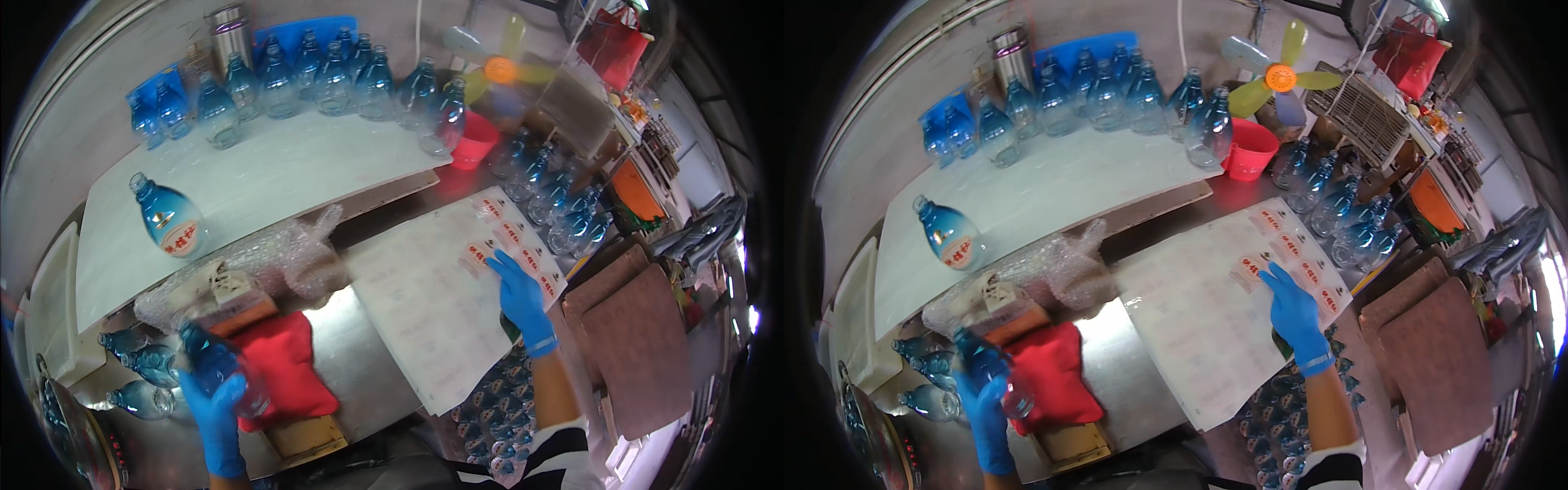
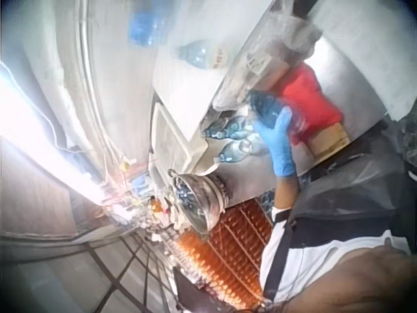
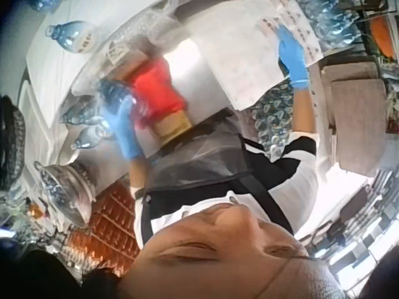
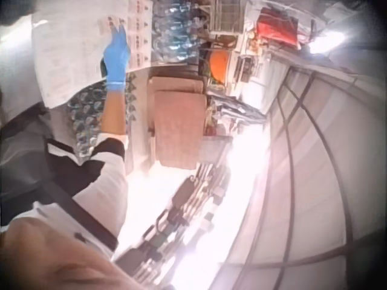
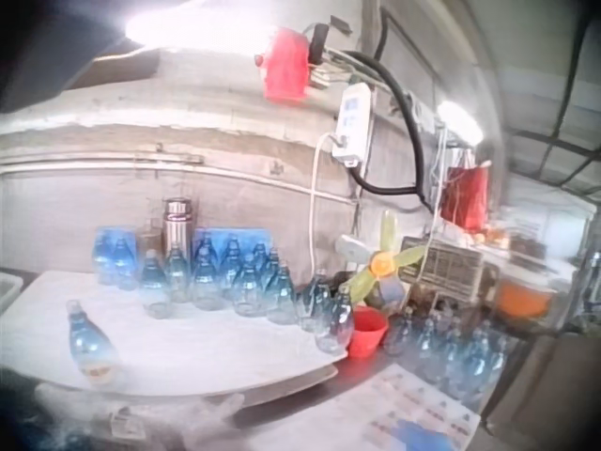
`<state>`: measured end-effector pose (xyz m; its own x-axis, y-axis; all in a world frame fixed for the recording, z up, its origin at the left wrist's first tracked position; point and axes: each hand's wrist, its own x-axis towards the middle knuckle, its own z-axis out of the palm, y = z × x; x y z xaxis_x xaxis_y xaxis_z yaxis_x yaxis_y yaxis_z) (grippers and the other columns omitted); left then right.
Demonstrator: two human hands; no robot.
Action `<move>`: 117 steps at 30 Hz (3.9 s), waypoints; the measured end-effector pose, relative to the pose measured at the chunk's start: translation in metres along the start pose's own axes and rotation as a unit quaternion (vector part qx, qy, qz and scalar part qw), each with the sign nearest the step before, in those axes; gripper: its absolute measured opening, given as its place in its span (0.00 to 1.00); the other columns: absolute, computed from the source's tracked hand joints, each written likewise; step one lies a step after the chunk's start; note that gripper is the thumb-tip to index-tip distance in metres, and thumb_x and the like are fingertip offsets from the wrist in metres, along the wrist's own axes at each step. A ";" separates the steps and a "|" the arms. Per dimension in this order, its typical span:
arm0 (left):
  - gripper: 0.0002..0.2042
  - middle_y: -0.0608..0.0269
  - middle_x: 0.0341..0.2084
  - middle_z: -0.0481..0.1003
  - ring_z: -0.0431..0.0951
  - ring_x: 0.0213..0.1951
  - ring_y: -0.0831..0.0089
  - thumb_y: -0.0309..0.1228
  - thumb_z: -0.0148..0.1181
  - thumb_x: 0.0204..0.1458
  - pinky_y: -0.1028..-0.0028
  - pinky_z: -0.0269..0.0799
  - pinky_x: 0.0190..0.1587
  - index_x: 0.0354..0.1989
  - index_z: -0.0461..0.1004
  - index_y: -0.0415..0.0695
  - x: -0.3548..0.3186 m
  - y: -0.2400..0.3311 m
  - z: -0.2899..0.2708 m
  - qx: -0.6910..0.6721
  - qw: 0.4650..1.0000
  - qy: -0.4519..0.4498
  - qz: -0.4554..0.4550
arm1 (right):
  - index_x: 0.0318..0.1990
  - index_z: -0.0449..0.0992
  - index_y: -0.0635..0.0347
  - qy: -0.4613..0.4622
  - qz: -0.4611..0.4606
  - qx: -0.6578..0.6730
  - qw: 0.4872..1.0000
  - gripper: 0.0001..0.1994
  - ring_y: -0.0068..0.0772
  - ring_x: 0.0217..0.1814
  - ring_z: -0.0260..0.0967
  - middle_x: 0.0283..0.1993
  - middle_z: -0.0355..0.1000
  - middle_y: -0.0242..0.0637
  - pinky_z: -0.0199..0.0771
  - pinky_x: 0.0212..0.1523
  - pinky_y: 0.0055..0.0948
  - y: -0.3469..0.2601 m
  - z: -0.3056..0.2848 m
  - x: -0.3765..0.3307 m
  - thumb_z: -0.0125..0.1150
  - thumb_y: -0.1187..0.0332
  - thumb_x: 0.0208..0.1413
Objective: The person applies circular paper labels to the bodies of blue glass bottles. They pick up a bottle, place it on a red cloth, align the label, and smooth it down with a green cloth. The person then places the labeled bottle on a nearby table and repeats the process with a new bottle.
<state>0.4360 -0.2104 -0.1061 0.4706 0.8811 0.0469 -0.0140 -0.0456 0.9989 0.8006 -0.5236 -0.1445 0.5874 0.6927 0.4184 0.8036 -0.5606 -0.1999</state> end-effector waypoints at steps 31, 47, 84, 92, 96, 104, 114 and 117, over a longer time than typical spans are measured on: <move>0.53 0.52 0.60 0.53 0.60 0.59 0.60 0.35 0.71 0.35 0.61 0.40 0.64 0.66 0.37 0.41 -0.021 -0.008 0.006 0.116 0.983 -0.121 0.071 | 0.40 0.75 0.65 0.129 0.508 0.444 0.727 0.15 0.21 0.34 0.67 0.34 0.72 0.30 0.67 0.34 0.22 0.039 0.002 -0.170 0.56 0.60 0.55; 0.48 0.54 0.55 0.64 0.63 0.58 0.62 0.44 0.68 0.37 0.54 0.22 0.64 0.64 0.47 0.38 -0.023 -0.017 -0.015 0.201 0.968 -0.110 0.099 | 0.29 0.78 0.64 -0.232 0.072 0.433 0.868 0.05 0.21 0.27 0.66 0.25 0.71 0.34 0.63 0.27 0.19 -0.230 -0.044 0.050 0.65 0.76 0.41; 0.39 0.52 0.58 0.55 0.58 0.58 0.66 0.35 0.60 0.47 0.70 0.54 0.59 0.63 0.43 0.35 0.007 0.000 -0.014 -0.173 0.957 -0.206 -0.110 | 0.27 0.65 0.57 -0.308 0.149 0.563 0.752 0.16 0.13 0.26 0.58 0.26 0.62 0.24 0.61 0.25 0.16 -0.303 0.022 0.066 0.70 0.65 0.43; 0.23 0.61 0.45 0.68 0.67 0.47 0.75 0.36 0.56 0.53 0.74 0.64 0.50 0.54 0.60 0.39 0.029 0.025 0.000 -0.188 0.941 -0.166 -0.226 | 0.24 0.62 0.55 -0.274 0.213 0.628 0.697 0.18 0.11 0.24 0.53 0.21 0.58 0.21 0.57 0.23 0.15 -0.314 0.035 0.024 0.73 0.66 0.39; 0.22 0.61 0.45 0.68 0.68 0.47 0.75 0.36 0.55 0.53 0.75 0.64 0.50 0.54 0.61 0.39 0.029 0.023 0.001 -0.207 0.936 -0.154 -0.239 | 0.24 0.62 0.56 -0.272 0.217 0.628 0.696 0.18 0.11 0.23 0.53 0.21 0.59 0.22 0.58 0.23 0.15 -0.315 0.036 0.024 0.73 0.65 0.39; 0.22 0.62 0.44 0.69 0.68 0.47 0.76 0.39 0.52 0.55 0.75 0.63 0.51 0.53 0.62 0.38 0.027 0.019 0.000 -0.203 0.945 -0.161 -0.200 | 0.27 0.66 0.56 -0.263 0.191 0.617 0.716 0.16 0.12 0.27 0.56 0.25 0.61 0.24 0.62 0.29 0.15 -0.312 0.040 0.024 0.72 0.66 0.40; 0.36 0.54 0.60 0.52 0.53 0.61 0.67 0.38 0.51 0.54 0.70 0.46 0.62 0.64 0.41 0.35 -0.001 -0.014 -0.014 -0.174 0.959 -0.225 0.007 | 0.30 0.70 0.57 -0.302 0.232 0.659 0.649 0.09 0.13 0.18 0.57 0.24 0.65 0.25 0.56 0.16 0.14 -0.296 0.040 0.025 0.57 0.61 0.55; 0.38 0.53 0.61 0.52 0.53 0.62 0.66 0.36 0.56 0.51 0.70 0.47 0.62 0.64 0.40 0.34 -0.003 -0.018 -0.019 -0.203 0.949 -0.241 -0.003 | 0.29 0.69 0.56 -0.300 0.203 0.676 0.641 0.08 0.14 0.19 0.58 0.24 0.65 0.25 0.57 0.18 0.14 -0.298 0.039 0.026 0.60 0.64 0.52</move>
<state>0.4179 -0.2029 -0.1237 0.8191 0.5590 0.1290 -0.3026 0.2298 0.9250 0.5806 -0.3210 -0.1087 0.3803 0.8915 -0.2463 -0.3175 -0.1243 -0.9401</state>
